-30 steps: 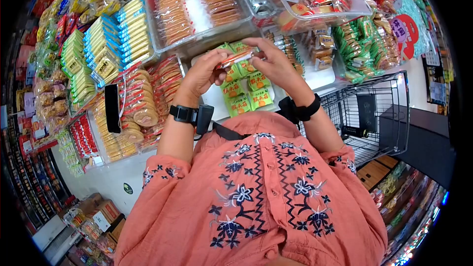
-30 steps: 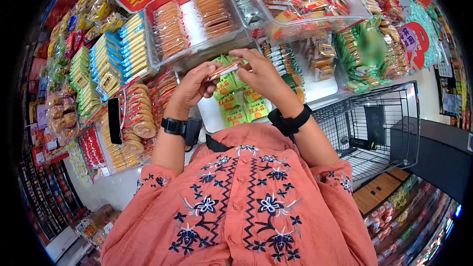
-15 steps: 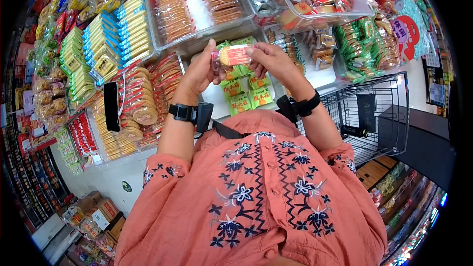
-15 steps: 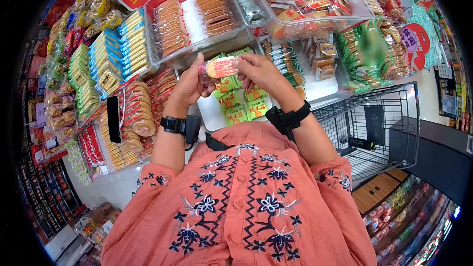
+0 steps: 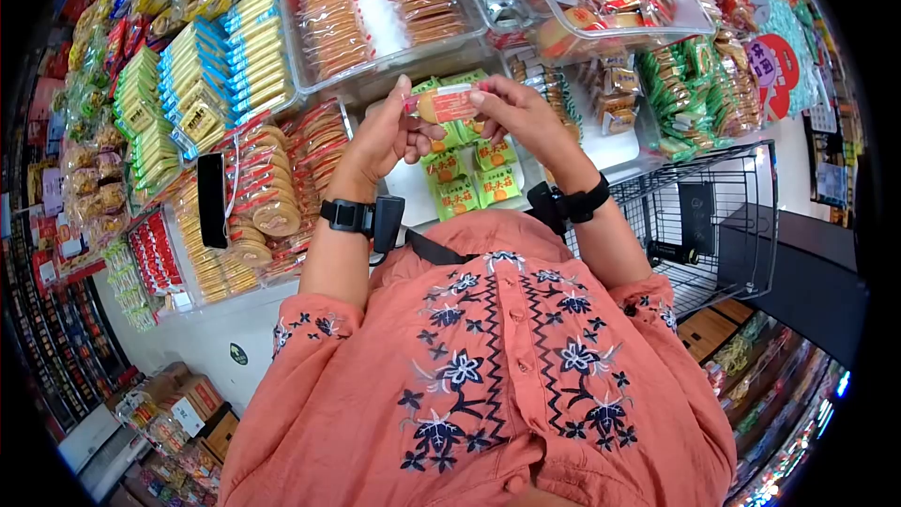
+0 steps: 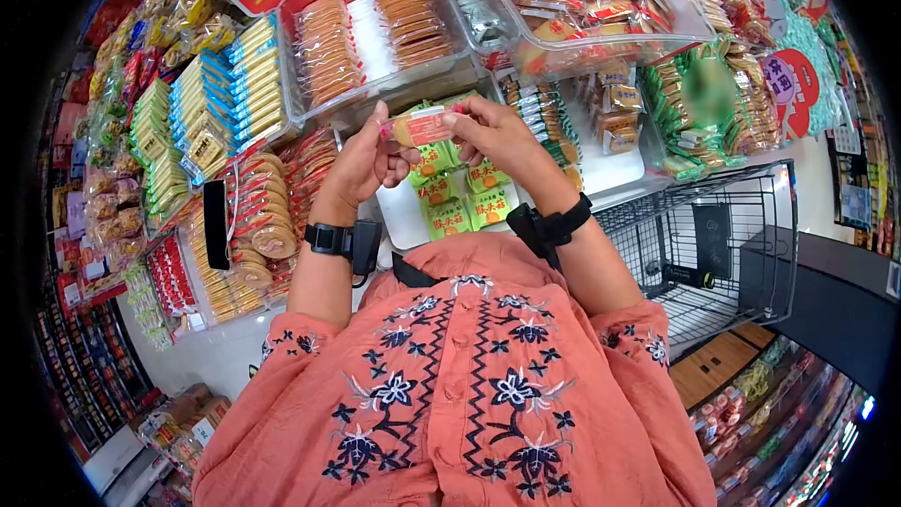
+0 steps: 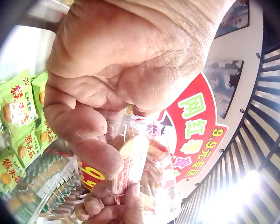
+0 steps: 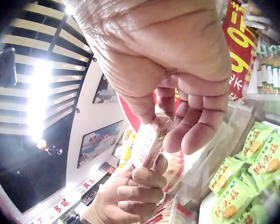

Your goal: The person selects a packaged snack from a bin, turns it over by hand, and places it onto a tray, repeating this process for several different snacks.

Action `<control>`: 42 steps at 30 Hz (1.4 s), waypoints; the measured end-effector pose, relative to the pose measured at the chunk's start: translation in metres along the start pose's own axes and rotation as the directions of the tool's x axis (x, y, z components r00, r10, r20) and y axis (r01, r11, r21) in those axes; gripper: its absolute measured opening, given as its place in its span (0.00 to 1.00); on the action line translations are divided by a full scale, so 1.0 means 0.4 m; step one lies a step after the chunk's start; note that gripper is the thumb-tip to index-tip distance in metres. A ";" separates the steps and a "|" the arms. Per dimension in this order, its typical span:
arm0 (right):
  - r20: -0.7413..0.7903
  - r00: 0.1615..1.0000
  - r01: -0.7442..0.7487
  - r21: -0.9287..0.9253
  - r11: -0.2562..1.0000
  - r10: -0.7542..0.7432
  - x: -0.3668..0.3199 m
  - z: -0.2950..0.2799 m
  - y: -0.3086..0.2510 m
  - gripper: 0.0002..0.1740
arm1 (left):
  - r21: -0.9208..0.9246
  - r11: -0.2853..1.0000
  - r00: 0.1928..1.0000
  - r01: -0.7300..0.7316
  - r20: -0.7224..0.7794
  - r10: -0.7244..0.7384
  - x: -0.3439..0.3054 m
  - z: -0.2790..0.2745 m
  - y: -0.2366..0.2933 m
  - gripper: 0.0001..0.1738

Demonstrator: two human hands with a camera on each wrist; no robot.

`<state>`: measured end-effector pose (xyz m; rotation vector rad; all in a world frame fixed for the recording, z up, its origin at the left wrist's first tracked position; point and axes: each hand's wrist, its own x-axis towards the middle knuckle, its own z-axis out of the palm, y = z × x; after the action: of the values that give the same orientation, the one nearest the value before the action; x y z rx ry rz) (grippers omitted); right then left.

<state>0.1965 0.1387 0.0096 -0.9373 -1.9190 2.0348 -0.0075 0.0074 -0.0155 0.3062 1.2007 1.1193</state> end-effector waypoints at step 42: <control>-0.096 0.987 0.119 -0.093 0.988 -0.128 -0.034 0.031 -0.057 0.18 | -0.018 0.992 0.991 -0.123 0.046 0.124 -0.044 0.012 0.011 0.33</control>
<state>0.1940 0.1243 0.0348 -0.8979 -1.9734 1.8127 -0.0045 -0.0033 -0.0003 0.3979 1.1438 1.2209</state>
